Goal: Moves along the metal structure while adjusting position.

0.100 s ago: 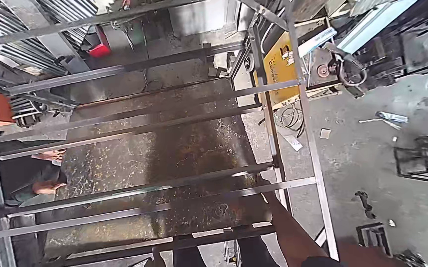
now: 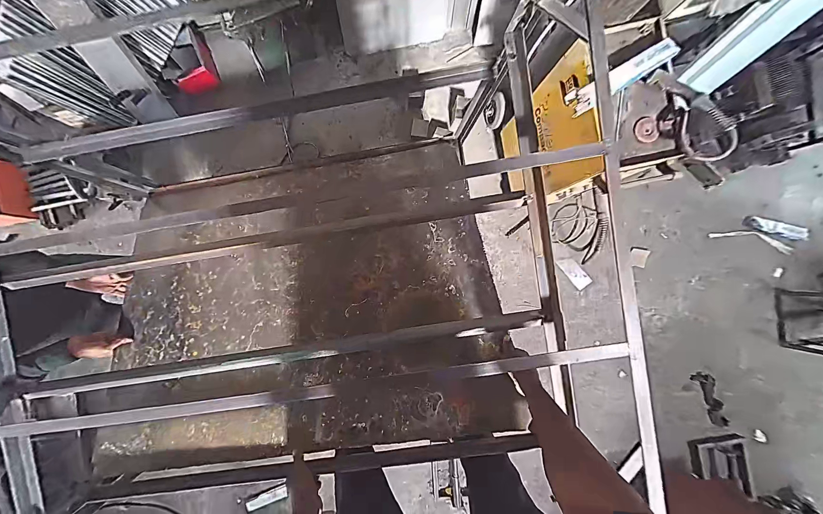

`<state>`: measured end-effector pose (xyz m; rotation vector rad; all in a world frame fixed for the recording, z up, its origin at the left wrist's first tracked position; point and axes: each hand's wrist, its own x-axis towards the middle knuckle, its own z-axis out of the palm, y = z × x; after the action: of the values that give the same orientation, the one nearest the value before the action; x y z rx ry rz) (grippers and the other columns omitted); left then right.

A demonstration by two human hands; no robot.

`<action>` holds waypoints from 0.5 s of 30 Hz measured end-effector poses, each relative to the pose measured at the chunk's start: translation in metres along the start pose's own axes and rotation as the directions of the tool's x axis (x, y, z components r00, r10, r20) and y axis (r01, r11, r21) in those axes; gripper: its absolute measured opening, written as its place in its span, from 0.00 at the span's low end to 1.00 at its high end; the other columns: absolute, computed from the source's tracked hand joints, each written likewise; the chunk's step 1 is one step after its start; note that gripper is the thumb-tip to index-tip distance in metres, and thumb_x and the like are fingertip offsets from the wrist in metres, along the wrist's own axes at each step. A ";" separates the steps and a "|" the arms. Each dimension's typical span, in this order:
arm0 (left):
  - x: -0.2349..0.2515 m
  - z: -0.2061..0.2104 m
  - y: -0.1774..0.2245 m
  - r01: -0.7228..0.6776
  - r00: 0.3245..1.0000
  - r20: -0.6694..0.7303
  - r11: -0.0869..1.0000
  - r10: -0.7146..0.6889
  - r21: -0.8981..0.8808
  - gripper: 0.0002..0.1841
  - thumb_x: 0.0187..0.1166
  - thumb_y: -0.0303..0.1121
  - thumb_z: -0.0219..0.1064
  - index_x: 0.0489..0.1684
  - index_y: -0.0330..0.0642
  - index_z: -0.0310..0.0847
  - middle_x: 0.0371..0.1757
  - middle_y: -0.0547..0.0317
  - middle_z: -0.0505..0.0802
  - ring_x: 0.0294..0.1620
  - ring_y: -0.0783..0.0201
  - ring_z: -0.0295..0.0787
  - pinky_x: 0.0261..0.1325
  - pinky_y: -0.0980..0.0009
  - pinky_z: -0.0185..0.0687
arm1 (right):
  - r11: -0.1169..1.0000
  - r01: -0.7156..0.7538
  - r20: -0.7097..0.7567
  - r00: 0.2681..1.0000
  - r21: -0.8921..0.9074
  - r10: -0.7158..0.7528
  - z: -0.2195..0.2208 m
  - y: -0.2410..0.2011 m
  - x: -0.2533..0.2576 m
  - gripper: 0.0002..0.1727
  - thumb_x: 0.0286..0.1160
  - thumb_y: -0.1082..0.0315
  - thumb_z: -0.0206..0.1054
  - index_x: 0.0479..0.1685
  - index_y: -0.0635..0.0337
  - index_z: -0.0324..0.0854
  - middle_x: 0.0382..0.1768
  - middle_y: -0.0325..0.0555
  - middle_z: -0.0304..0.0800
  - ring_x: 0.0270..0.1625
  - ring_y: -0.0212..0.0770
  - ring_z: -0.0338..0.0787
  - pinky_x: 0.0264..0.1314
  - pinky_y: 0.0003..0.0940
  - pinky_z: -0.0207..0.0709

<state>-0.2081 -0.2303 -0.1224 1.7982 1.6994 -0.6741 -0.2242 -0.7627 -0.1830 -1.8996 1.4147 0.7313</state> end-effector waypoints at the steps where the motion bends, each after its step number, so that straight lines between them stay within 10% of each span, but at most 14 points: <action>1: 0.011 0.007 0.005 0.029 1.000 0.007 0.984 -0.028 -0.176 0.45 0.86 0.67 0.50 0.84 0.32 0.63 0.77 0.27 0.77 0.71 0.33 0.78 0.66 0.32 0.76 | 1.000 0.005 -0.015 1.000 0.009 -0.005 0.002 0.004 -0.003 0.41 0.93 0.40 0.43 0.50 0.72 0.89 0.53 0.71 0.92 0.62 0.66 0.90 0.69 0.68 0.74; 6: 0.022 0.005 0.009 0.031 0.978 0.154 0.637 0.139 -0.770 0.30 0.92 0.59 0.41 0.82 0.50 0.64 0.73 0.54 0.82 0.70 0.55 0.81 0.67 0.46 0.81 | 0.998 0.039 -0.048 0.998 0.048 -0.036 0.009 0.007 -0.005 0.40 0.94 0.41 0.43 0.45 0.72 0.89 0.49 0.70 0.92 0.58 0.64 0.90 0.67 0.68 0.75; 15: 0.018 0.008 0.005 -0.026 0.998 0.029 0.815 0.052 -0.579 0.21 0.95 0.43 0.44 0.69 0.35 0.67 0.51 0.47 0.83 0.46 0.57 0.82 0.49 0.56 0.84 | 0.994 -0.086 0.035 0.995 -0.070 0.088 0.021 0.013 0.019 0.43 0.94 0.39 0.36 0.51 0.69 0.89 0.53 0.69 0.92 0.60 0.65 0.91 0.65 0.70 0.76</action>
<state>-0.2014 -0.2237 -0.1403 1.3610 1.6040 -0.1364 -0.2326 -0.7602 -0.2131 -1.8754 1.4734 0.8636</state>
